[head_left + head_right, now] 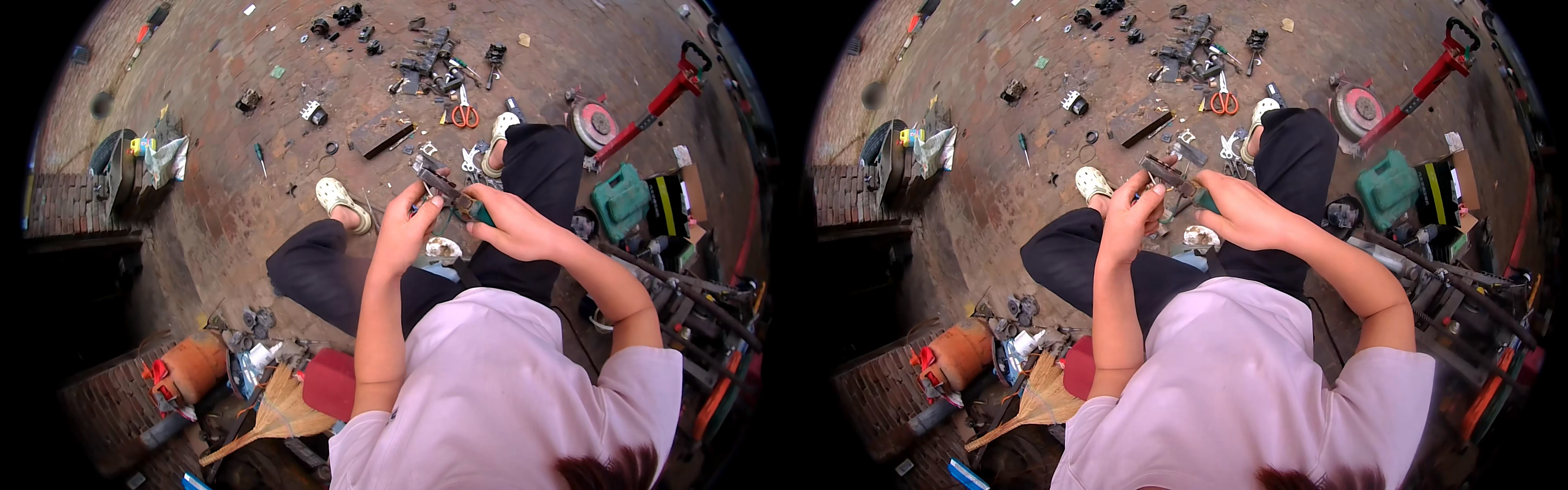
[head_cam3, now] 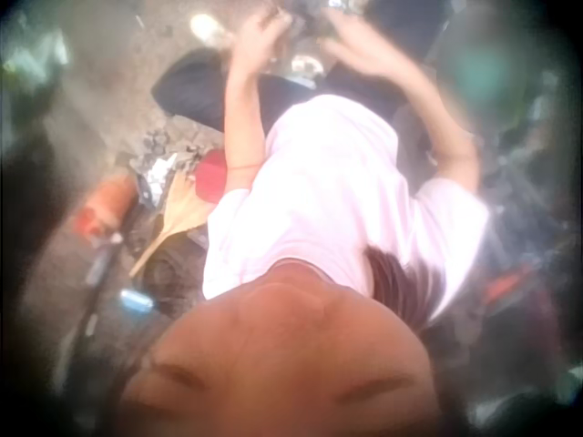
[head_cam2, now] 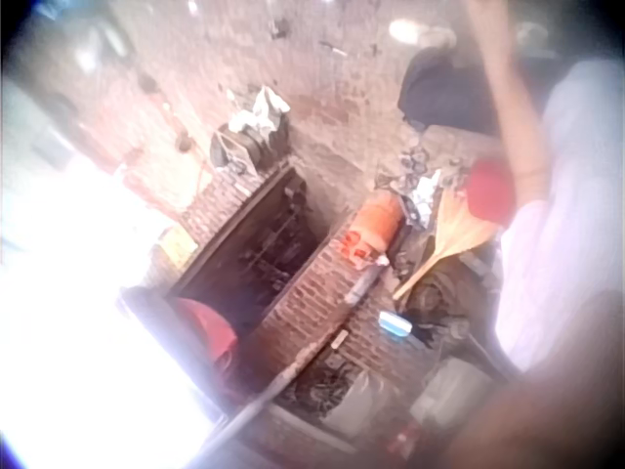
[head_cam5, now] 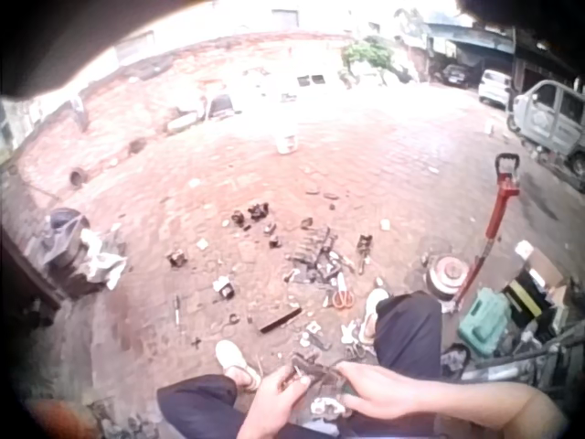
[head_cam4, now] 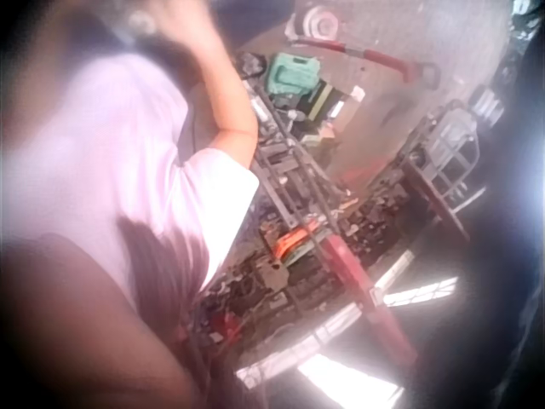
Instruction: The person sits on the floor and uses pliers and scissors to strip insulation and cut wires on a wiring harness. They manipulate the harness and tools throughout the clip, focusing on individual wires.
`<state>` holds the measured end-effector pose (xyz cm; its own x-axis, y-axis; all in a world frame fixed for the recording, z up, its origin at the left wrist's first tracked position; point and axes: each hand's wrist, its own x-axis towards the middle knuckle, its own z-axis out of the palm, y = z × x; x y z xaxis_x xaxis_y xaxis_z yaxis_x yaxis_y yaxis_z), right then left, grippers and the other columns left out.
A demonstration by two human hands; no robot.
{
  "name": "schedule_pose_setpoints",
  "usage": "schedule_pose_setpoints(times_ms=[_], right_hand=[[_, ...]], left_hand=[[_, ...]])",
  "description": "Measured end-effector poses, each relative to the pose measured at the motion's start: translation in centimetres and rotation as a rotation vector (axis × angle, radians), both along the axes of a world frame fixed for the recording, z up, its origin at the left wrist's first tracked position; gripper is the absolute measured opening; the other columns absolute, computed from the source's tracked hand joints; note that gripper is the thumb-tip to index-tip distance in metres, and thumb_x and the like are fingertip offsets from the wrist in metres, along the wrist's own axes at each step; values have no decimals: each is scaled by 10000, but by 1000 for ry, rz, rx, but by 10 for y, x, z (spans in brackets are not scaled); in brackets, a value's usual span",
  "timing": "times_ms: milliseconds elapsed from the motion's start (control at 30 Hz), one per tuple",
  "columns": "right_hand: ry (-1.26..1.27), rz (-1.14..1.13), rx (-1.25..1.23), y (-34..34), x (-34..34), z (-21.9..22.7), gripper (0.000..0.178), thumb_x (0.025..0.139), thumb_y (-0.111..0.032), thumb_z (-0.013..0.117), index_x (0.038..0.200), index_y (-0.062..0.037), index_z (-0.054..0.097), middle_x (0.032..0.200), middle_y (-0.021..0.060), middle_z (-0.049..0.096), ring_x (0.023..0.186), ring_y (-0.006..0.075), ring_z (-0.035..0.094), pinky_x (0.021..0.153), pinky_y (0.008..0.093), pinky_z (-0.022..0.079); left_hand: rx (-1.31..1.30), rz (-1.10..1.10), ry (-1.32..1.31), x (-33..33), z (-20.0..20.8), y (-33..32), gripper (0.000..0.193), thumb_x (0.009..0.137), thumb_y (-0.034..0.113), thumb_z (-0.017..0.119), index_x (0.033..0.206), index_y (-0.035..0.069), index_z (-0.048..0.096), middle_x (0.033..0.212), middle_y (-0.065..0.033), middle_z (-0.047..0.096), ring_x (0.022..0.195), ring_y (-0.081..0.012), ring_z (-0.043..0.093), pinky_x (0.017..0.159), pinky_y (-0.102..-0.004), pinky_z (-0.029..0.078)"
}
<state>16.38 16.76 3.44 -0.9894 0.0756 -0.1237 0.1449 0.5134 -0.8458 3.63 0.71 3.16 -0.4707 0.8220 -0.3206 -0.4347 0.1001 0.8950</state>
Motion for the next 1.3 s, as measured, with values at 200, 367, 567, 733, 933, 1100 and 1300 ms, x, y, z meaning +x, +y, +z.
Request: schedule_pose_setpoints(times_ms=[200, 367, 567, 733, 933, 1100, 1300], right_hand=[[169, -84, 174, -8, -12, 4, 391, 738, -46, 593, 1085, 49, 442, 985, 221, 488, 998, 398, 479, 859, 441, 393], [228, -101, 173, -12, -18, 7, 355, 704, -14, 579, 1023, 55, 441, 977, 218, 478, 984, 395, 472, 856, 447, 392], [202, 22, 142, -2, -16, 2, 301, 713, 4, 548, 987, 66, 437, 954, 217, 486, 949, 394, 485, 837, 454, 398], [221, -49, 253, -13, -17, 3, 268, 718, 9, 551, 955, 50, 435, 923, 199, 494, 931, 380, 499, 806, 446, 404], [275, -105, 238, -20, -21, 3, 309, 710, -43, 611, 956, 45, 445, 929, 206, 515, 942, 378, 517, 803, 432, 422], [110, -173, 10, -12, -12, -13, 394, 704, -163, 691, 966, 32, 469, 930, 216, 567, 894, 380, 577, 749, 430, 461], [123, -221, 152, -12, -11, -19, 379, 692, -197, 709, 933, -4, 489, 782, 193, 606, 767, 405, 595, 654, 463, 468]], left_hand=[[110, 90, -144, 13, -14, -3, 396, 879, 111, 520, 1261, 9, 510, 596, 79, 369, 464, -7, 260, 419, -183, 201], [96, 257, 93, 22, -23, 3, 419, 836, 175, 659, 1207, 2, 567, 806, 16, 576, 522, 11, 357, 451, -165, 249], [74, 195, 413, 9, -28, -1, 340, 816, 149, 695, 1089, -43, 630, 1044, -82, 658, 893, -102, 577, 813, -257, 458], [118, 211, 554, 9, -27, 0, 325, 794, 111, 709, 1062, -58, 639, 1061, -97, 658, 920, -120, 588, 836, -271, 464], [179, 439, 217, 24, -27, 6, 261, 805, 144, 701, 944, -63, 622, 899, -90, 658, 515, -26, 431, 439, -174, 315], [197, 518, 46, 25, -31, 0, 240, 819, 114, 685, 957, -60, 596, 939, -109, 647, 462, -16, 376, 394, -169, 276], [176, 378, 249, 17, -28, -2, 294, 784, 77, 720, 1038, -40, 629, 1046, -106, 654, 886, -113, 597, 805, -253, 475]])
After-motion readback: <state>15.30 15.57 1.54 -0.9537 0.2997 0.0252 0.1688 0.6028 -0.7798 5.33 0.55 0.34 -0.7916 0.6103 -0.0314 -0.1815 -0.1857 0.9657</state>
